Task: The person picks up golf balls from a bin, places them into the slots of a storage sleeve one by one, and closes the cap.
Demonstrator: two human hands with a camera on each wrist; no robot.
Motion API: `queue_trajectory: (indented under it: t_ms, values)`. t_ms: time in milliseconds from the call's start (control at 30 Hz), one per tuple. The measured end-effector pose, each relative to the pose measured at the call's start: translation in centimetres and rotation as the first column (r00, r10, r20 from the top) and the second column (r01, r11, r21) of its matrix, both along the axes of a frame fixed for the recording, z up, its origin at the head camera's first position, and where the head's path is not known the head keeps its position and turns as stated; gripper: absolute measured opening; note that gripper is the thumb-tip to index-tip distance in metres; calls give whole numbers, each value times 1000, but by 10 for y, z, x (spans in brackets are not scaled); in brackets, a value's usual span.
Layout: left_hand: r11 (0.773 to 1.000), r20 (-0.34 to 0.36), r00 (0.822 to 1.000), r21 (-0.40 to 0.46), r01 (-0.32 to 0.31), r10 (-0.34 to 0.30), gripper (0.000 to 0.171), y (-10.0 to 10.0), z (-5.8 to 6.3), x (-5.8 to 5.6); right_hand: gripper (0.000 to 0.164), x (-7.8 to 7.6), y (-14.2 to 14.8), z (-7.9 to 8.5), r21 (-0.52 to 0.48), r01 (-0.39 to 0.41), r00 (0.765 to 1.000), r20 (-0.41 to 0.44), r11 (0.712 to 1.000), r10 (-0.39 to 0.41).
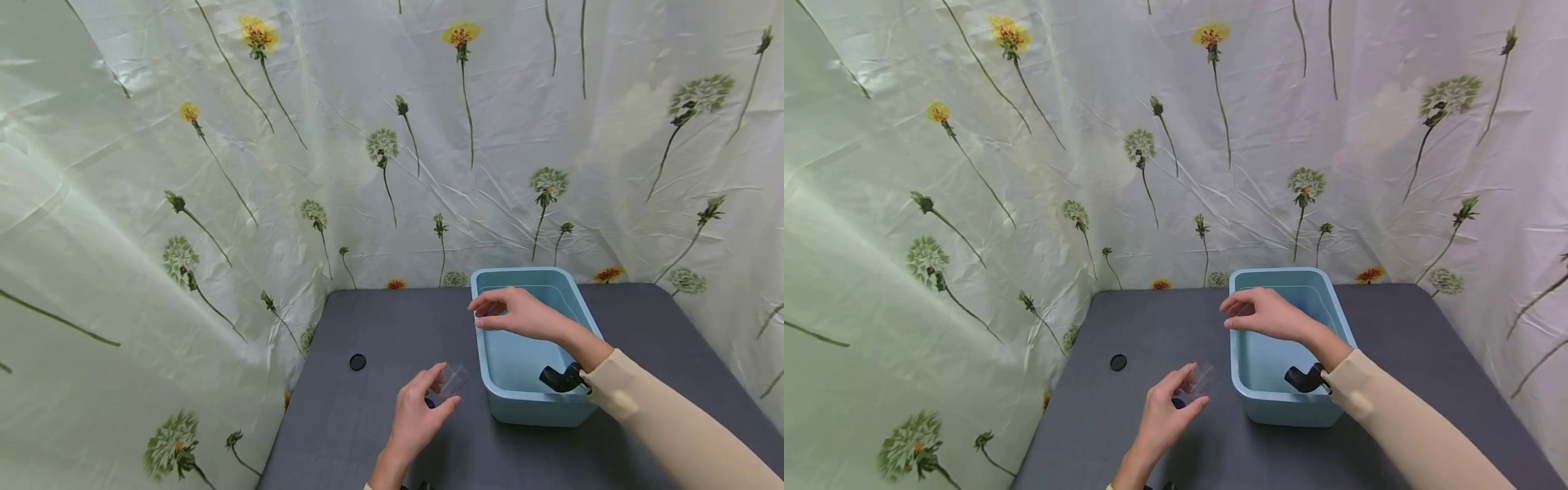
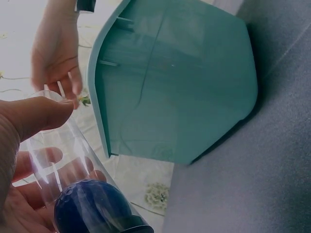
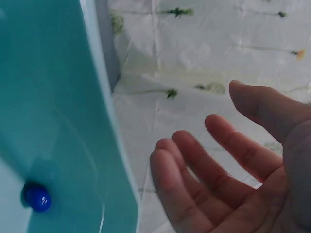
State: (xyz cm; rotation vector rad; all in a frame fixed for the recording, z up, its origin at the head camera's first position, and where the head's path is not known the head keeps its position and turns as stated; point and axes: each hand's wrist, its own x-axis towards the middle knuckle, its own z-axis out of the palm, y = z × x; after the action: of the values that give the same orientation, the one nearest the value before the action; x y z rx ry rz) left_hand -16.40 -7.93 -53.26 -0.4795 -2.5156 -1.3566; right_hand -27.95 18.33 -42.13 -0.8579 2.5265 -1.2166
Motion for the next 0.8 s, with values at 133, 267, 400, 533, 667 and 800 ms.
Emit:
queue_trajectory:
  t_ms: [133, 267, 400, 533, 667, 800]
  values:
    - [1000, 21, 1000, 5, -2, 2, 55, -1, -1, 0, 39, -15, 10, -9, 39, 21, 998, 61, 999, -24]
    - [1000, 44, 999, 1, -1, 0, 56, -1, -3, 0, 43, -26, 19, -18, 138, 43, 995, 84, 989, -55]
    - [1000, 66, 998, 4, 5, -5, 56, -2, -4, 1, 44, -36, 24, -27, 253, 63, 995, 57, 965, -80]
    - [1000, 72, 997, 13, 4, -5, 56, -3, -4, 1, 47, -47, 28, -32, 318, 52, 989, 113, 947, -93]
    - [1000, 68, 998, 13, 5, -6, 56, -3, -5, -2, 52, -60, 32, -38, 386, 73, 977, 159, 920, -144]
    - [1000, 83, 996, 29, 9, -11, 57, -3, -6, -3, 57, -71, 37, -50, 486, 130, 964, 144, 864, -226]
